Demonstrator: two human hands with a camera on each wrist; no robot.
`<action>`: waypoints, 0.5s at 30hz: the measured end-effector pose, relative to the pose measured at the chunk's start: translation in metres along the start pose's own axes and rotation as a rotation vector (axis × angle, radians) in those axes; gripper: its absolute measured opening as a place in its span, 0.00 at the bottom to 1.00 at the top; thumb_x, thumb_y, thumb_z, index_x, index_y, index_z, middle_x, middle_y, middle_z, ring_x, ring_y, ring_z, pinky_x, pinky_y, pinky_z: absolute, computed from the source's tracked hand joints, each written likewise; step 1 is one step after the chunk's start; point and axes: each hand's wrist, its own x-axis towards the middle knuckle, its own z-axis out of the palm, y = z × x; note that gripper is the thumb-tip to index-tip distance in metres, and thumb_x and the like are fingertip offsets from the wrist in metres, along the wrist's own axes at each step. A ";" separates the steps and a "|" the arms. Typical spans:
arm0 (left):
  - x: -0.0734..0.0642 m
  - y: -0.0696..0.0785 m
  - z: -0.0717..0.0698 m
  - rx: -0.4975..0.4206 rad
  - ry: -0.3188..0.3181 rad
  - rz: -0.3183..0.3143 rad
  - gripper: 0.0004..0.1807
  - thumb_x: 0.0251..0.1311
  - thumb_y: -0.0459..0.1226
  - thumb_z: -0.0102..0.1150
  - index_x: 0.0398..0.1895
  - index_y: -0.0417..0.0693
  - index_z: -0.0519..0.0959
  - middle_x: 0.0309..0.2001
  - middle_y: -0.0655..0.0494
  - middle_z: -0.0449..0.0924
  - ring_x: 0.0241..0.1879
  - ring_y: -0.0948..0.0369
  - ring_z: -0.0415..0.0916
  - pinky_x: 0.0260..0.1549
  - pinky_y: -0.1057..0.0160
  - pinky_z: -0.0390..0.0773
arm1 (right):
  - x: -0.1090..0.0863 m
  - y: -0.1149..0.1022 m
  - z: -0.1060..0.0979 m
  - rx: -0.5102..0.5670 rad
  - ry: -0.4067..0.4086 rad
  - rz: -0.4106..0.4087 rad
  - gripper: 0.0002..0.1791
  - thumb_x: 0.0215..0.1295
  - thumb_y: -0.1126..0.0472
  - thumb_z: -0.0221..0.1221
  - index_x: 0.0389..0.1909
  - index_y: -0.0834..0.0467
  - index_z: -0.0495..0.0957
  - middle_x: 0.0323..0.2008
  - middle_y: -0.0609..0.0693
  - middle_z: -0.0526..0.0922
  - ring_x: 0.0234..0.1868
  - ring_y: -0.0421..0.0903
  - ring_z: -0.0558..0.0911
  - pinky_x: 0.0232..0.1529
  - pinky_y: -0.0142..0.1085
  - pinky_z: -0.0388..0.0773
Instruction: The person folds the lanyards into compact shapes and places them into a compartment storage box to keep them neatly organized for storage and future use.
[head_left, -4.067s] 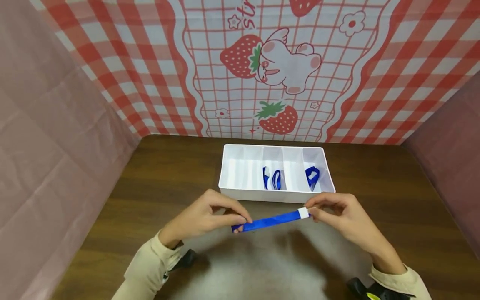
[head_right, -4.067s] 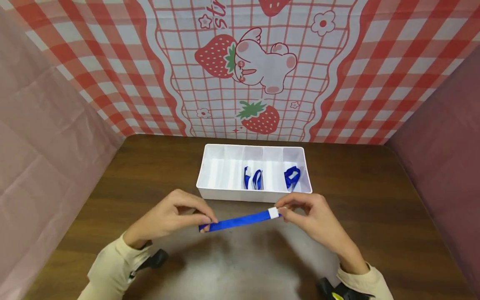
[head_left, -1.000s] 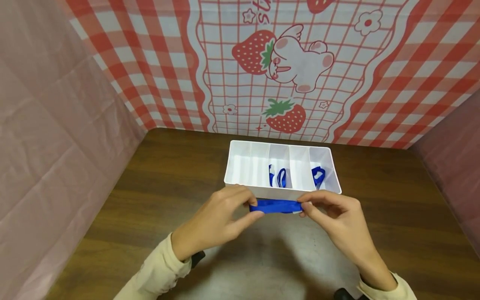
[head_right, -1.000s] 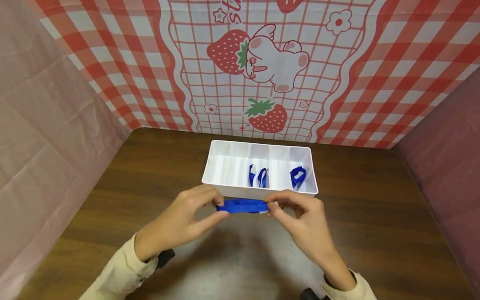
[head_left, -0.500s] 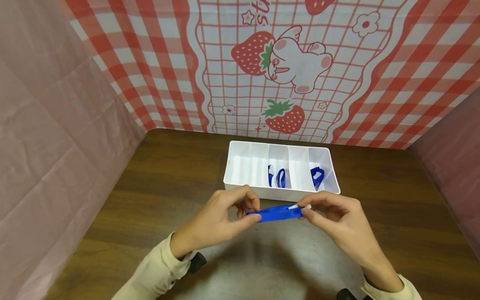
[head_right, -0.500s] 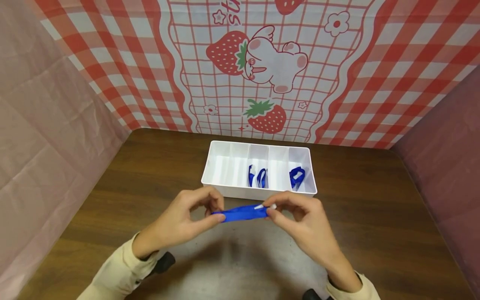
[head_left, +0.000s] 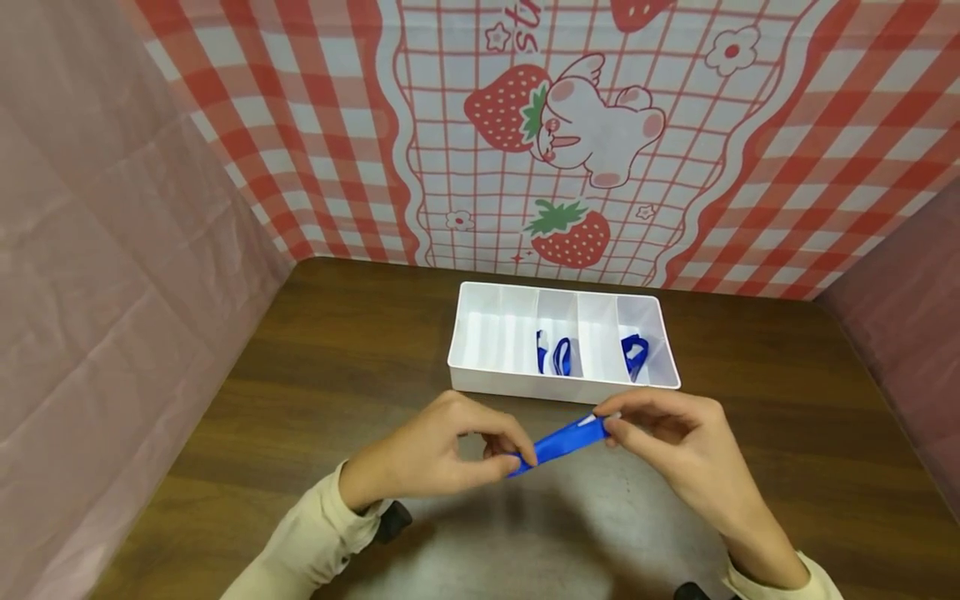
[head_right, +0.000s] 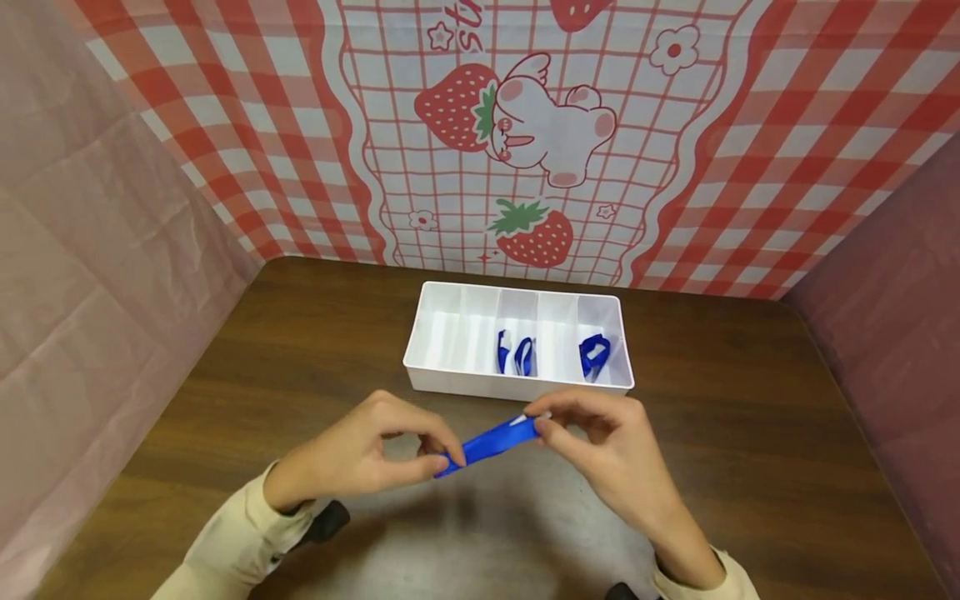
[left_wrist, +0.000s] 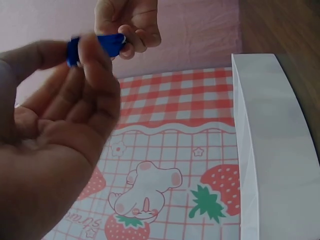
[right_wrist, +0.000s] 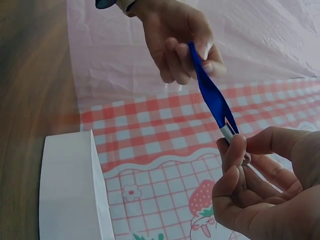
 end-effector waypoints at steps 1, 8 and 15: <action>0.000 0.000 0.000 -0.026 -0.009 0.007 0.08 0.61 0.28 0.61 0.39 0.46 0.85 0.30 0.59 0.85 0.30 0.76 0.78 0.32 0.71 0.81 | 0.000 0.000 0.000 -0.001 -0.003 0.003 0.10 0.62 0.77 0.62 0.40 0.62 0.84 0.34 0.53 0.87 0.29 0.44 0.86 0.29 0.33 0.82; -0.002 0.001 -0.001 -0.156 -0.078 0.042 0.12 0.58 0.24 0.59 0.45 0.40 0.83 0.37 0.52 0.88 0.39 0.71 0.84 0.41 0.65 0.83 | 0.000 0.001 -0.002 -0.008 -0.037 0.023 0.10 0.62 0.75 0.63 0.40 0.60 0.84 0.31 0.53 0.86 0.28 0.44 0.85 0.28 0.33 0.82; 0.003 0.005 0.005 -0.021 0.036 0.153 0.09 0.56 0.27 0.69 0.39 0.44 0.85 0.37 0.56 0.81 0.38 0.69 0.77 0.39 0.69 0.80 | 0.002 0.004 -0.004 0.023 -0.081 0.038 0.08 0.64 0.74 0.61 0.40 0.62 0.84 0.29 0.54 0.86 0.27 0.45 0.85 0.30 0.36 0.83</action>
